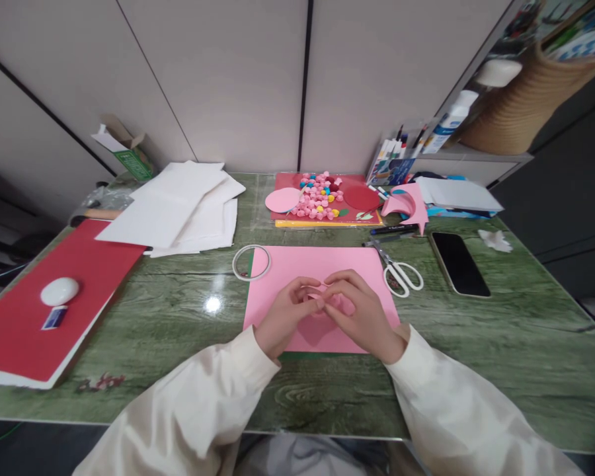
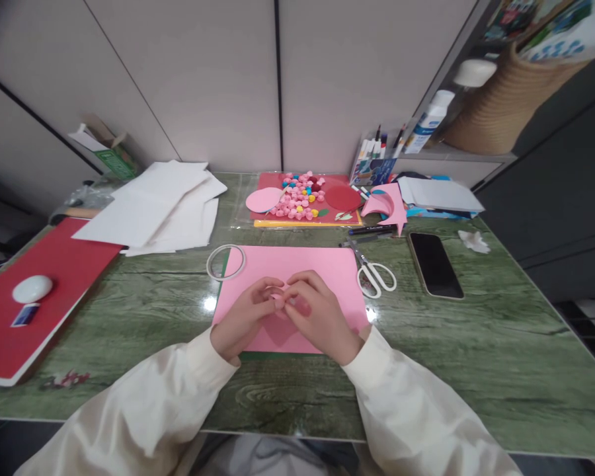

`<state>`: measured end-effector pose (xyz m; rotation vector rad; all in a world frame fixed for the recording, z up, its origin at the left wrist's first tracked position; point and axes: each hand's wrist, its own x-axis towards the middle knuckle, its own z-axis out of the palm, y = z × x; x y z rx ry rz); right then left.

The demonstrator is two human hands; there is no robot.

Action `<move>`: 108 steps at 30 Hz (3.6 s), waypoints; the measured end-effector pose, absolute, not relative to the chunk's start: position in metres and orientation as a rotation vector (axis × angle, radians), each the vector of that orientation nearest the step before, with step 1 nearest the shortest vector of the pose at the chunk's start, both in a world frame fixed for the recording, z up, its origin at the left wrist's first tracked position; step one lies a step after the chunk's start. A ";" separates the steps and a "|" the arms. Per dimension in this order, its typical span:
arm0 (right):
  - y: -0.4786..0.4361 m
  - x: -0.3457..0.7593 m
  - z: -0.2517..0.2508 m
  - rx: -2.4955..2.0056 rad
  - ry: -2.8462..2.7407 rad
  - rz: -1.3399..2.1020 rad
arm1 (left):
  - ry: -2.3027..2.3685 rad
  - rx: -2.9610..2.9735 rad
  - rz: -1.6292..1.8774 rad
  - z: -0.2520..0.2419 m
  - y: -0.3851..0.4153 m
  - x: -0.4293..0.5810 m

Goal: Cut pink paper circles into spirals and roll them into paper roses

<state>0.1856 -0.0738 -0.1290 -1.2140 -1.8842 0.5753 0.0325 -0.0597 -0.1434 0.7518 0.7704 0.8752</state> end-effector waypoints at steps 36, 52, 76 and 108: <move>-0.074 0.184 -0.137 -1.236 -1.813 0.665 | 0.754 0.875 0.814 -0.142 -0.062 0.035; -0.076 0.184 -0.136 -1.167 -1.905 0.648 | 0.789 0.796 0.883 -0.138 -0.055 0.029; -0.075 0.183 -0.136 -1.228 -1.795 0.656 | 0.761 0.835 0.856 -0.142 -0.062 0.033; -0.077 0.184 -0.135 -1.113 -1.903 0.608 | 0.749 0.783 0.891 -0.141 -0.059 0.031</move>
